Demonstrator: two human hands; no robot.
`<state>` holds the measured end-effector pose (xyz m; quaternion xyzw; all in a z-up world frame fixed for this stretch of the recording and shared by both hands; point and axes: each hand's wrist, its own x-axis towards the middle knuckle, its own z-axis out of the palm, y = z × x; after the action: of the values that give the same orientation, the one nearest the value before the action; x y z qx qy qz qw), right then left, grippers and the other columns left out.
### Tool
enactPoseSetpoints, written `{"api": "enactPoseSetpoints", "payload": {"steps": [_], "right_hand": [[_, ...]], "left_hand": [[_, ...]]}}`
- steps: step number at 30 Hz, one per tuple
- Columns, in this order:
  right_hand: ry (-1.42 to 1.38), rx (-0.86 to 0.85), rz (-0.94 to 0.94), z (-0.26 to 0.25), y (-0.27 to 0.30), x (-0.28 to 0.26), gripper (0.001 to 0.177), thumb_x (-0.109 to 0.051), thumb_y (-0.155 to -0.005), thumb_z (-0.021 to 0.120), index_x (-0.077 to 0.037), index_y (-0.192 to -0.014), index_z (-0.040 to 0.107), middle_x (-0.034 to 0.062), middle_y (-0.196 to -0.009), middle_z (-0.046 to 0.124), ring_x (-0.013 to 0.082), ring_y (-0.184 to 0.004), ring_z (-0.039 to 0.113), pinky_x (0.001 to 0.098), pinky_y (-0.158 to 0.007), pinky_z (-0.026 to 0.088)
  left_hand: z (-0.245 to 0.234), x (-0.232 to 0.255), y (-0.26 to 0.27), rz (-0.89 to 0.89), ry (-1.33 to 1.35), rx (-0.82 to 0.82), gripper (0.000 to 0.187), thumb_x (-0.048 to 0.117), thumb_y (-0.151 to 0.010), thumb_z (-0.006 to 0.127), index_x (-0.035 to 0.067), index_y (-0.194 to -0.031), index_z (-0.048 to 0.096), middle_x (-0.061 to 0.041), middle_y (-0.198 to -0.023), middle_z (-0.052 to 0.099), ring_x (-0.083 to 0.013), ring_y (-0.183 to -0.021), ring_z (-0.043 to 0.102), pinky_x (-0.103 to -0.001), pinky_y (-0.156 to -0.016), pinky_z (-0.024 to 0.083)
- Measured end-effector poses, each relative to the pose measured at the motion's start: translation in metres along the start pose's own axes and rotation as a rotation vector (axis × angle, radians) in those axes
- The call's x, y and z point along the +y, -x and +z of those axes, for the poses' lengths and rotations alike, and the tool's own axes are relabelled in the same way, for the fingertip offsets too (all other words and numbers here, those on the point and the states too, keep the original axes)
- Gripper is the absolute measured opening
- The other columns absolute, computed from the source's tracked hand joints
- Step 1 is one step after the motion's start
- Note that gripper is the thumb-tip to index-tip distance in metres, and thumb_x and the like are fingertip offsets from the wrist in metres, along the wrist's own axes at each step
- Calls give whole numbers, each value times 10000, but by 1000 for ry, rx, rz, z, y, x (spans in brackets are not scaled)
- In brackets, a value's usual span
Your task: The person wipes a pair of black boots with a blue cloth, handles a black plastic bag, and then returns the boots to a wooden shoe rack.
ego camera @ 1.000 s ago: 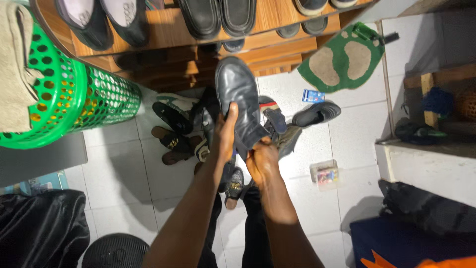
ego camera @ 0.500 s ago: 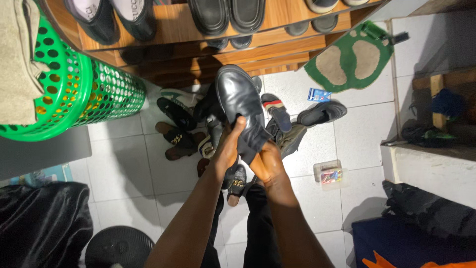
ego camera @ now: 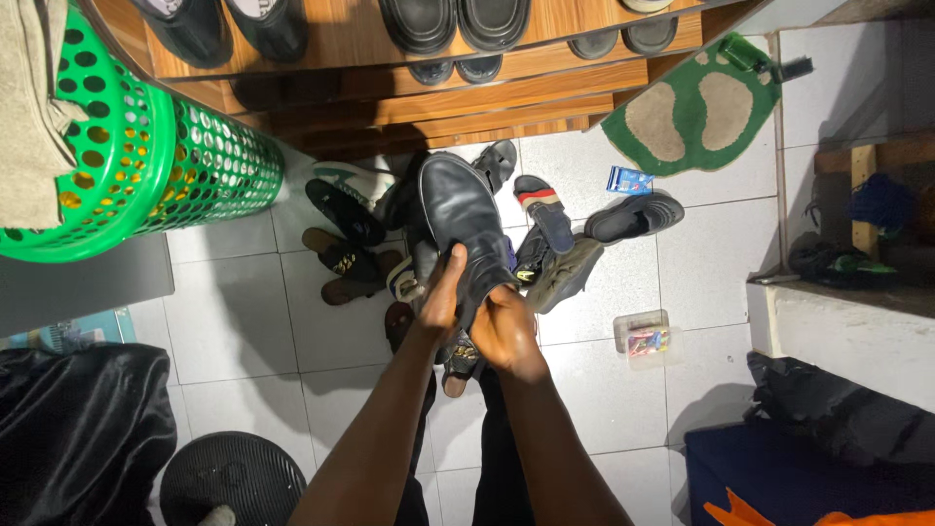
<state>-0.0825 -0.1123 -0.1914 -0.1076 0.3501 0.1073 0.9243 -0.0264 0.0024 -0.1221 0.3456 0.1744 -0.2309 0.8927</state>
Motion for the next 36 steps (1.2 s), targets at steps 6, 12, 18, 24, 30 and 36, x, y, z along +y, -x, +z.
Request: {"api": "enactPoseSetpoints", "payload": {"steps": [6, 12, 18, 24, 30, 36], "right_hand": [[557, 210, -169, 43, 51, 3, 252, -40, -1003, 569, 17, -1238, 639, 106, -1056, 608, 171, -915, 554, 293, -778, 466], [118, 14, -49, 21, 53, 10, 95, 0, -946, 594, 28, -1036, 587, 108, -964, 615, 182, -905, 633, 268, -862, 534], [55, 188, -88, -44, 11, 32, 57, 64, -940, 497, 35, -955, 544, 81, -885, 620, 163, -830, 629, 270, -823, 544], [293, 262, -86, -24, 37, 37, 61, -45, -1002, 524, -42, -978, 580, 53, -824, 575, 166, -688, 547, 315, -617, 467], [859, -115, -142, -10, 66, 8, 279, -6, -980, 599, 4, -1253, 657, 26, -1052, 651, 103, -949, 615, 241, -859, 499], [832, 46, -192, -25, 34, -58, 280, -17, -954, 536, -2, -1208, 653, 91, -1023, 708, 187, -905, 709, 338, -815, 588]], "left_hand": [[4, 19, -3, 263, -333, 54, 635, 456, -1023, 606, 17, -1468, 491, -85, -1394, 563, -204, -1312, 508, -359, -1140, 381], [-3, 21, 9, 4, -462, 186, 659, 516, -984, 536, 77, -1468, 446, -74, -1384, 572, -202, -1288, 526, -352, -1085, 410], [-27, -1, 15, -75, -624, 160, 759, 580, -992, 524, -5, -1475, 479, -126, -1425, 583, -235, -1305, 544, -361, -1116, 404], [-65, -22, 11, 73, -441, 195, 783, 513, -978, 588, -41, -1508, 426, -203, -1502, 495, -285, -1366, 471, -417, -1156, 363], [-147, -79, -18, 669, -1164, 32, 614, 431, -1206, 326, -25, -1615, 364, -187, -1637, 392, -273, -1497, 419, -396, -1232, 359], [-129, -79, -10, 131, -191, 311, 694, 534, -966, 592, 37, -1442, 500, -86, -1267, 652, -158, -1062, 669, -312, -911, 547]]}}
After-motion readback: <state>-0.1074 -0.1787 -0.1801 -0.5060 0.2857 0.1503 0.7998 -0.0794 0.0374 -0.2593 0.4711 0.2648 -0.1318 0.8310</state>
